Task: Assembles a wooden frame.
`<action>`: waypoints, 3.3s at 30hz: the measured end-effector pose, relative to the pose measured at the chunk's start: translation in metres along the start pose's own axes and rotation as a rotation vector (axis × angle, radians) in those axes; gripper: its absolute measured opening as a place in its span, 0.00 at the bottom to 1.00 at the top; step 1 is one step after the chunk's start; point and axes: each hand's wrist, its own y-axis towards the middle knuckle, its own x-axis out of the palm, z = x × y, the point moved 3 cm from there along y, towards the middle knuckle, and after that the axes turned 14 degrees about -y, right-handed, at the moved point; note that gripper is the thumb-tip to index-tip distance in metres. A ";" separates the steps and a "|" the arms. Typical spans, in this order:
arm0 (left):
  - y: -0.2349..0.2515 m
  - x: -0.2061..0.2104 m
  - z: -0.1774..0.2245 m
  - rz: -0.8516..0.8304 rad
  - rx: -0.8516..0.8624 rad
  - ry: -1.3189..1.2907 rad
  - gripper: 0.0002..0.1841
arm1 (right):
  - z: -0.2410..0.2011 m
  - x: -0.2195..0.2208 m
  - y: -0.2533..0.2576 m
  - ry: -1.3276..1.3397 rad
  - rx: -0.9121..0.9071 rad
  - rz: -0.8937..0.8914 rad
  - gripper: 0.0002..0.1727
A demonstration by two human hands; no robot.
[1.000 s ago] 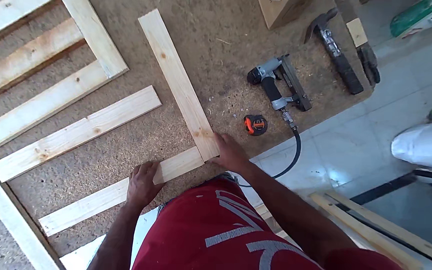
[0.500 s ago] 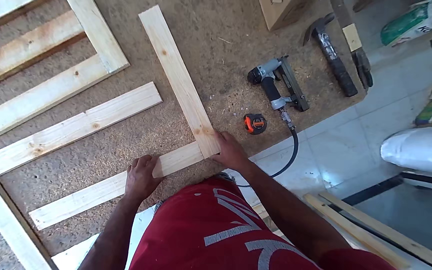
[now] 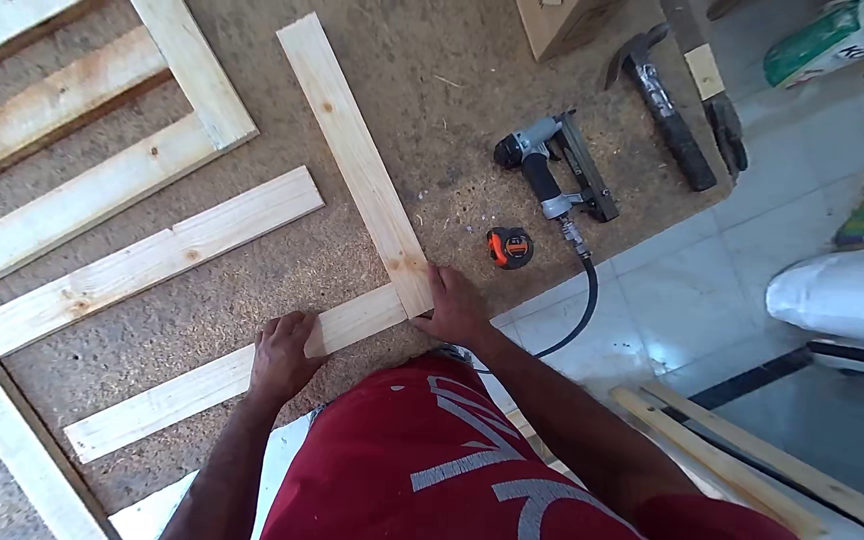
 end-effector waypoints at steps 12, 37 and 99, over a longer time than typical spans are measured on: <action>0.000 0.000 -0.001 -0.010 0.033 0.009 0.46 | 0.001 0.007 0.000 -0.020 -0.032 0.129 0.67; 0.014 -0.004 -0.013 -0.106 0.237 0.036 0.52 | 0.002 0.001 0.004 0.002 0.002 0.031 0.66; 0.176 -0.010 0.174 -0.588 0.855 0.423 0.61 | -0.084 -0.058 -0.121 0.589 0.558 -0.622 0.39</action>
